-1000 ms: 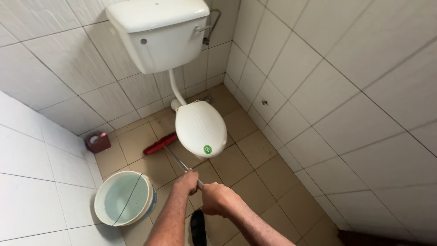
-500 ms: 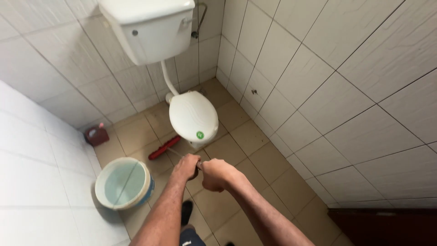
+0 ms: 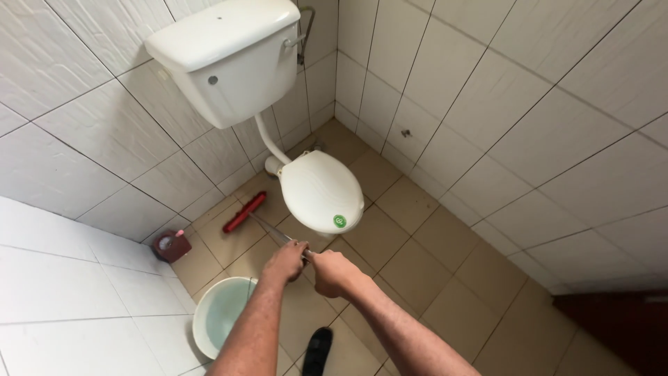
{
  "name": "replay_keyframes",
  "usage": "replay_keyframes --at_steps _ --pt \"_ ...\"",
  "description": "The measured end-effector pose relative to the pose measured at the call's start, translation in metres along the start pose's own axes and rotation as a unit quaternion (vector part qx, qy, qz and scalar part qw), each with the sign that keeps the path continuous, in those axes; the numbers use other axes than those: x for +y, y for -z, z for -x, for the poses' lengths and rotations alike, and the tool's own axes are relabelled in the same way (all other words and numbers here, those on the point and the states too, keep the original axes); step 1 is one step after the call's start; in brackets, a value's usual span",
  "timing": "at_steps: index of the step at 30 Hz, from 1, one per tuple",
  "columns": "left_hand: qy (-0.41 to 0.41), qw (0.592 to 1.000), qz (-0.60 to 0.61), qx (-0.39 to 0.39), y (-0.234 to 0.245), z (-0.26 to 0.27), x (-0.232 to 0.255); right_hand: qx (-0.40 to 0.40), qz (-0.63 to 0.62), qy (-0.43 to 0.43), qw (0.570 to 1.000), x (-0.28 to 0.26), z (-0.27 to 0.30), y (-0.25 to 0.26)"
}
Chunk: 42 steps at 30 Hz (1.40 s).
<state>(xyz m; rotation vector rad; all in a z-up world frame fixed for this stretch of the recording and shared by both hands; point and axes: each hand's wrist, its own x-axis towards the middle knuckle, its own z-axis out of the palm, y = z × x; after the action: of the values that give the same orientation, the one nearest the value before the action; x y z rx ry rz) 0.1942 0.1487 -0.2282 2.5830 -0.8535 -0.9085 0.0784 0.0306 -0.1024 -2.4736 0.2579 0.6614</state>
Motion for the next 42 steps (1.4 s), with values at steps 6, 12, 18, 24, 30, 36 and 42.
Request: replay_keyframes --at_steps 6,12,18,24,30,36,42 --pt "-0.001 0.989 -0.081 -0.124 -0.019 -0.024 -0.015 -0.071 -0.043 -0.103 0.991 -0.002 0.002 -0.023" --pt "-0.116 0.981 -0.076 -0.135 -0.080 -0.036 -0.006 -0.193 -0.018 -0.194 0.962 -0.001 0.055 0.003" --pt "-0.169 0.984 0.061 -0.022 -0.054 -0.015 0.045 -0.087 -0.055 -0.278 0.955 -0.039 0.118 0.097" --pt "-0.144 0.987 0.066 0.039 -0.004 -0.017 0.054 0.166 -0.365 0.004 0.916 0.026 0.098 0.072" --pt "-0.131 0.980 0.088 0.123 -0.021 -0.041 -0.028 0.237 -0.681 0.064 0.690 0.014 0.042 0.028" --pt "0.003 0.994 0.060 0.097 -0.039 -0.034 -0.103 0.242 -0.688 -0.015 0.684 -0.013 -0.021 -0.033" --pt "-0.038 0.996 0.055 0.050 -0.073 -0.048 -0.112 0.220 -0.577 -0.038 0.786 -0.005 -0.023 -0.037"
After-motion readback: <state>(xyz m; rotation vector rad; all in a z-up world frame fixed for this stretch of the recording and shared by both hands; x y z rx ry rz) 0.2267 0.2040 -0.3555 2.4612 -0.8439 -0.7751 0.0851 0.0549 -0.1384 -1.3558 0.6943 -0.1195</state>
